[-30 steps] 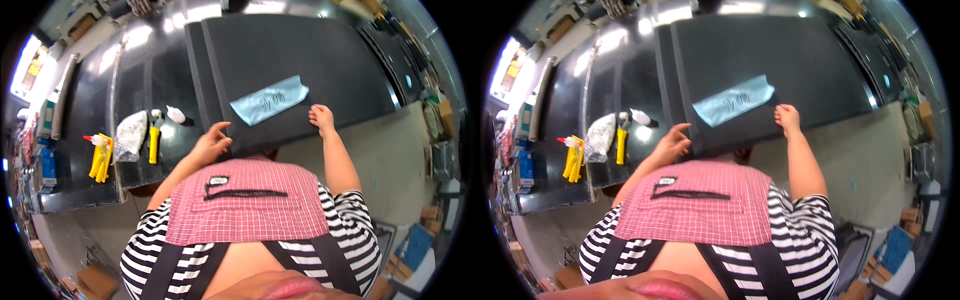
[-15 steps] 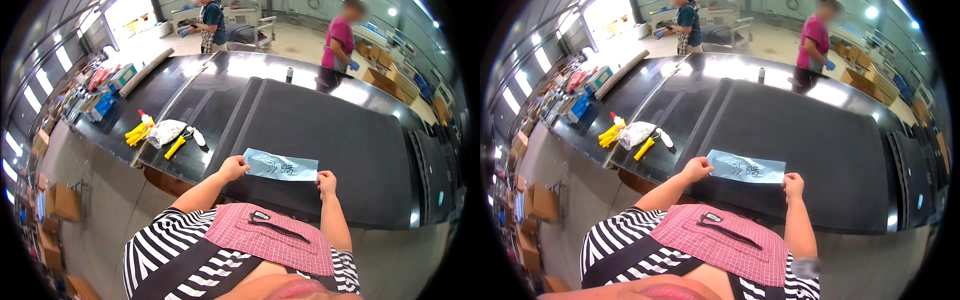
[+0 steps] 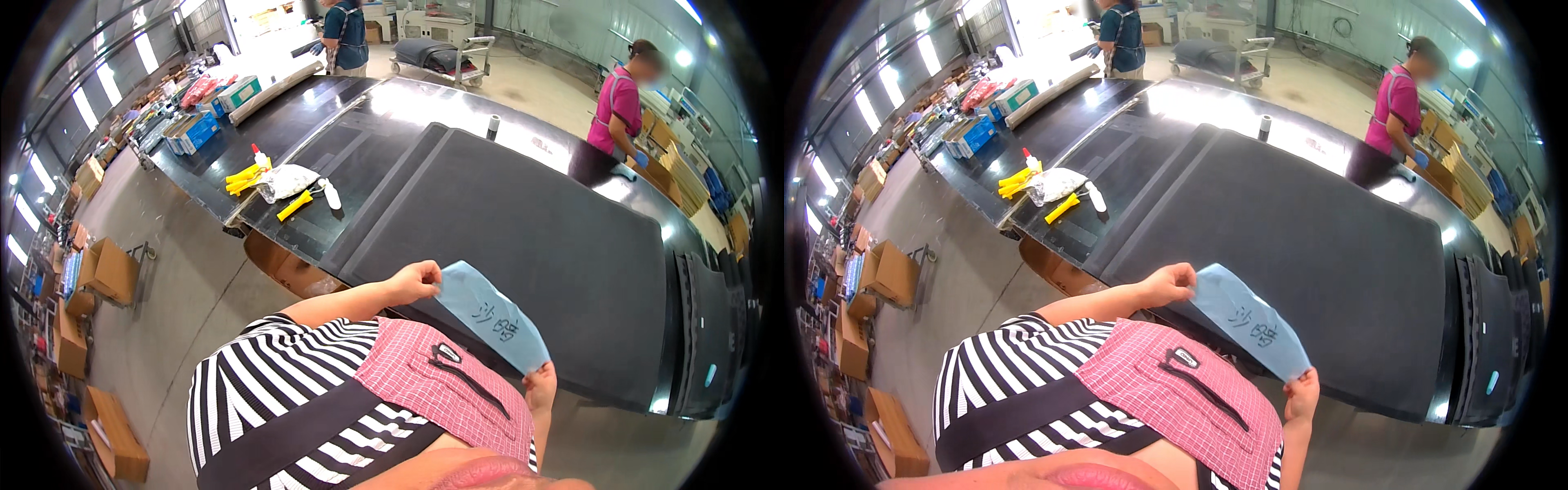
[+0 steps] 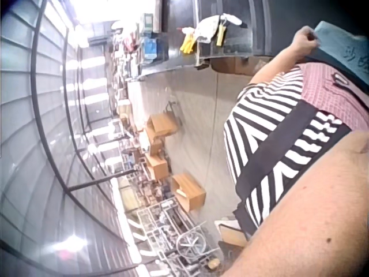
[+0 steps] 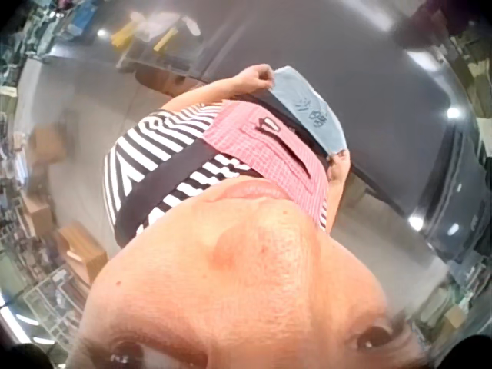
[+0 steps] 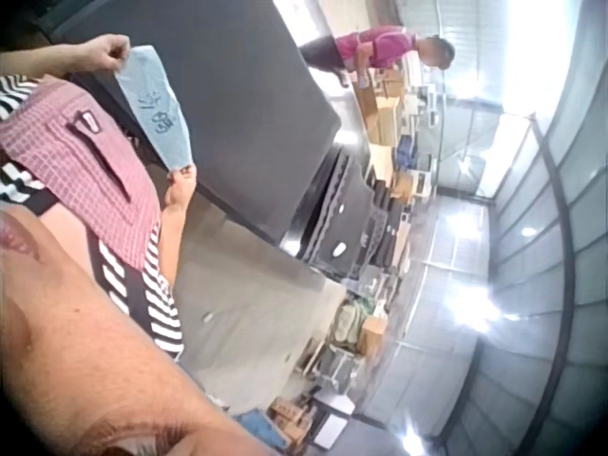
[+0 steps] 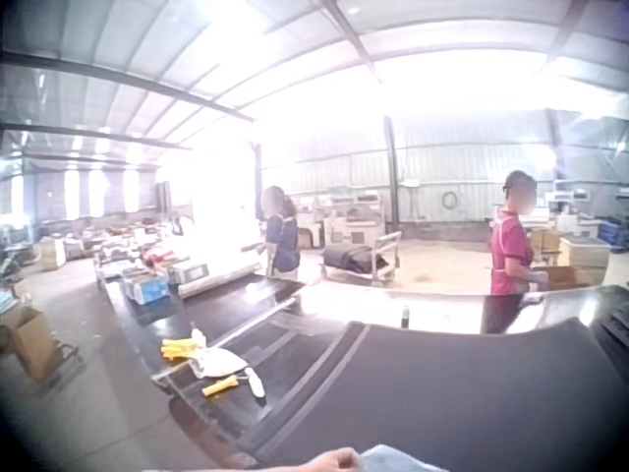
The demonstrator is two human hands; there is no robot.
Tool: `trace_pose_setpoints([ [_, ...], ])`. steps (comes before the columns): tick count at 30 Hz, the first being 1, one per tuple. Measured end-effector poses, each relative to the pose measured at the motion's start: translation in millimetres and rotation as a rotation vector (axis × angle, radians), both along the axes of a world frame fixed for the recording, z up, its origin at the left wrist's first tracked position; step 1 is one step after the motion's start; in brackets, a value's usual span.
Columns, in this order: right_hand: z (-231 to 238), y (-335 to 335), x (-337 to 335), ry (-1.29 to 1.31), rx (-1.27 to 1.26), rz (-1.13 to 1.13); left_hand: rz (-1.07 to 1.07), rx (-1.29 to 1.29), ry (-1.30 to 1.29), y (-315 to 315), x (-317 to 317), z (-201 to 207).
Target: The person writes on a light blue label with a black marker and places it on a black car mat. They then move to a cart, pick up a folded black car mat, unfold it on a table, and place another label on it.
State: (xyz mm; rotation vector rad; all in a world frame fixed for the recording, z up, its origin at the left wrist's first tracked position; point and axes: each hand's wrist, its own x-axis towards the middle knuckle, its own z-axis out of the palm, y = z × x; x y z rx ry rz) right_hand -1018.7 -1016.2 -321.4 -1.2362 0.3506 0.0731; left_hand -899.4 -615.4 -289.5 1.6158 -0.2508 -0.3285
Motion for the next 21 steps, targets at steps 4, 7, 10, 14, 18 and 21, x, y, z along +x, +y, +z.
trace_pose_setpoints([
  [4,-23.6,-24.0,-34.6,0.13,-0.013,0.019,-0.095,0.178,-0.02,-30.2,-0.1,2.7],
  [7,-32.1,-26.6,-46.5,0.154,0.037,-0.006,-0.201,0.214,-0.02,-45.5,-2.1,4.3],
  [10,-47.4,-26.9,-52.9,0.185,-0.012,-0.075,-0.275,0.274,-0.048,-59.2,-3.0,15.6],
  [14,-33.7,-19.6,-55.2,0.185,-0.183,-0.075,-0.251,0.347,-0.174,-62.3,0.8,-2.9],
  [18,-44.5,-24.2,-55.4,0.173,-0.11,-0.1,-0.209,0.32,-0.098,-55.3,0.9,-6.2],
  [21,-36.3,-14.8,-49.2,0.211,-0.111,-0.093,-0.157,0.291,-0.08,-47.7,-1.2,-12.8],
])
